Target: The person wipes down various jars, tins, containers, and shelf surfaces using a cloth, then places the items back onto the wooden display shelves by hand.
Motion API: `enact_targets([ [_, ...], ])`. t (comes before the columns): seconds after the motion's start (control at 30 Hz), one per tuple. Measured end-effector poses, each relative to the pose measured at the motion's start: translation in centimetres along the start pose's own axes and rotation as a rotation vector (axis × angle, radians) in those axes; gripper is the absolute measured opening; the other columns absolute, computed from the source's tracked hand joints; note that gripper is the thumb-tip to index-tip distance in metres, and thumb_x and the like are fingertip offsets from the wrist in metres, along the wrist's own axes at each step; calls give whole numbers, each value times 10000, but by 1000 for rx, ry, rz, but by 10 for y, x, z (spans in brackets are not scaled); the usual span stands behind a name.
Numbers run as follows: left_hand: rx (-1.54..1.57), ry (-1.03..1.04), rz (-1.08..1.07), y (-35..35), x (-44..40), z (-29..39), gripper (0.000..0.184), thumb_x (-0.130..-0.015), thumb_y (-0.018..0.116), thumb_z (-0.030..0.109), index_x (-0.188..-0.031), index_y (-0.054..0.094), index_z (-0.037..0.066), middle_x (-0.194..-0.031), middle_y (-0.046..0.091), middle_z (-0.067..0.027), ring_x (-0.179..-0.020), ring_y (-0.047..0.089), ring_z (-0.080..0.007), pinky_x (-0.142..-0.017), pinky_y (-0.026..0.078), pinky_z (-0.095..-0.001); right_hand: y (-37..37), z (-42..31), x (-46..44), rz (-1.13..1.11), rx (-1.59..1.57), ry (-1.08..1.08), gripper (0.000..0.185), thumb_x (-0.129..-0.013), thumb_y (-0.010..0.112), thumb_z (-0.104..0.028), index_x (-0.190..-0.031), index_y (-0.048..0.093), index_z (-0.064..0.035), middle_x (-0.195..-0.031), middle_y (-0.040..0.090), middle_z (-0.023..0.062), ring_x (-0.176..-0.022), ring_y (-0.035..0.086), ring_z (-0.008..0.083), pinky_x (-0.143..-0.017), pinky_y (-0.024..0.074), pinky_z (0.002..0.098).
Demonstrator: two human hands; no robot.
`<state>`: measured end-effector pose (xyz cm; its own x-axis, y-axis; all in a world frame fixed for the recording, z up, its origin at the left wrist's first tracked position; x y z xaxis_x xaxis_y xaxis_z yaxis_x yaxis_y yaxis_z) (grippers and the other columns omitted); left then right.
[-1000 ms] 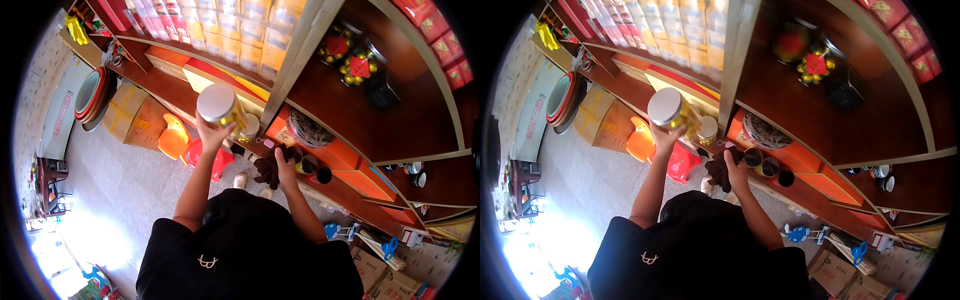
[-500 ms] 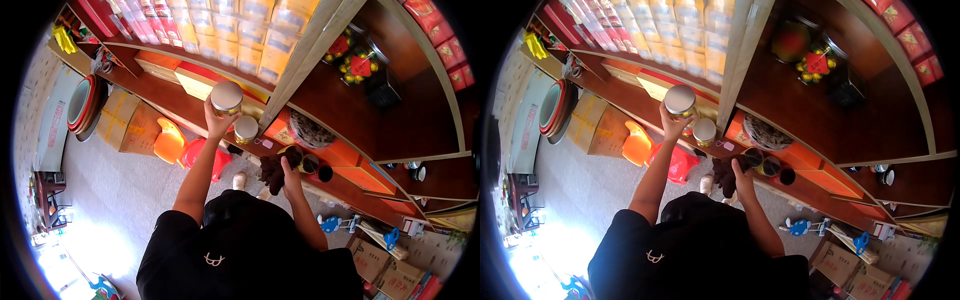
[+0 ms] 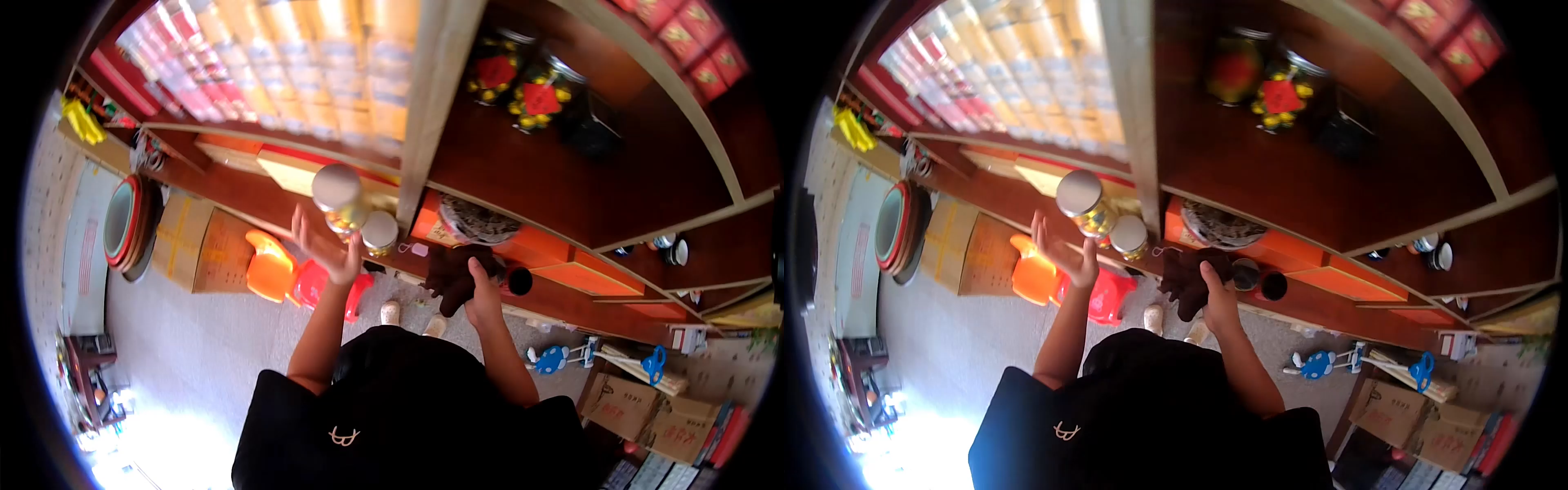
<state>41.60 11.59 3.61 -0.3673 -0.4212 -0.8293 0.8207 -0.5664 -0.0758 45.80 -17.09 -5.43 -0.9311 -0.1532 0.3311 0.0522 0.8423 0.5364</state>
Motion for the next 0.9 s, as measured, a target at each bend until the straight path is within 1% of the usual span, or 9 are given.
enact_targets([
  [0.07, 106, 299, 45, 11, -7, 66, 705, -822, 692, 294, -1387, 332, 77, -1437, 323, -177, -1311, 345, -357, -1103, 285, -504, 7, -34, 4, -32, -70, -44, 407, -958, 567, -216, -1306, 471, -27, -1261, 576, 122, -1166, 569, 261, -1000, 453, 410],
  [0.1, 204, 368, -9, 23, -6, 90, 731, -761, 773, 305, -1370, 402, 145, -1360, 401, -139, -1253, 401, -331, -1044, 355, -493, 14, -52, 7, -85, -128, -63, 447, -949, 566, -231, -1333, 451, -31, -1287, 564, 133, -1188, 557, 276, -1019, 443, 420],
  [0.13, 391, 427, -8, 39, -11, 118, 605, -740, 788, 263, -1273, 529, 138, -1307, 485, -129, -1202, 472, -333, -1005, 412, -483, 15, -63, 9, -120, -165, -64, 527, -925, 552, -226, -1387, 394, -27, -1368, 508, 152, -1248, 513, 300, -1057, 415, 430],
  [0.23, 351, 399, -430, 119, -38, 182, 481, -720, 779, 198, -1149, 614, 54, -1263, 556, -187, -1192, 515, -396, -976, 427, -473, 15, -102, 16, -196, -291, -247, 592, -883, 551, -195, -1415, 353, -26, -1408, 466, 158, -1284, 478, 310, -1090, 382, 442],
  [0.3, 386, 312, -519, 169, -63, 202, 527, -786, 706, 124, -1276, 552, 8, -1399, 471, -203, -1291, 442, -421, -1049, 366, -492, 5, -116, 19, -215, -334, -291, 610, -862, 553, -192, -1416, 354, -29, -1412, 460, 158, -1293, 468, 314, -1100, 369, 449],
  [0.43, 183, 374, -443, 255, -111, 219, 607, -832, 674, 164, -1365, 448, -17, -1417, 432, -212, -1268, 410, -443, -1069, 345, -493, -20, -143, 36, -155, -369, -415, 653, -825, 563, -213, -1420, 353, -44, -1405, 458, 156, -1302, 455, 321, -1123, 342, 460],
  [0.67, -254, 485, -330, 343, -142, 205, 637, -755, 765, 337, -1276, 541, 46, -1410, 399, -234, -1302, 350, -453, -1048, 333, -571, -81, -164, 57, -64, -375, -476, 653, -827, 572, -237, -1417, 356, -56, -1404, 454, 149, -1308, 444, 309, -1110, 353, 453],
  [0.83, -121, 494, -233, 327, -134, 208, 574, -721, 795, 426, -1076, 567, 37, -1425, 354, -279, -1308, 340, -473, -1051, 309, -601, -79, -170, 55, -61, -356, -458, 656, -828, 579, -240, -1415, 346, -65, -1416, 433, 146, -1306, 440, 312, -1113, 353, 458],
  [0.9, 84, 435, -157, 308, -129, 206, 577, -726, 766, 489, -1028, 565, 40, -1426, 338, -304, -1317, 326, -520, -1018, 288, -668, -73, -172, 51, -82, -353, -450, 652, -829, 578, -234, -1414, 345, -65, -1416, 431, 147, -1307, 439, 311, -1116, 348, 459],
])
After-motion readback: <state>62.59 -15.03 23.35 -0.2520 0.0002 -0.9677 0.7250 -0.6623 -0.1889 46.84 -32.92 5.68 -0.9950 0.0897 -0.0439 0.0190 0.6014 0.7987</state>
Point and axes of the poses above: each hand's wrist, its own x-axis away from the middle knuckle, its own y-axis out of the palm, z = x × y, the point moved 10 cm from there along -x, towards the middle knuckle
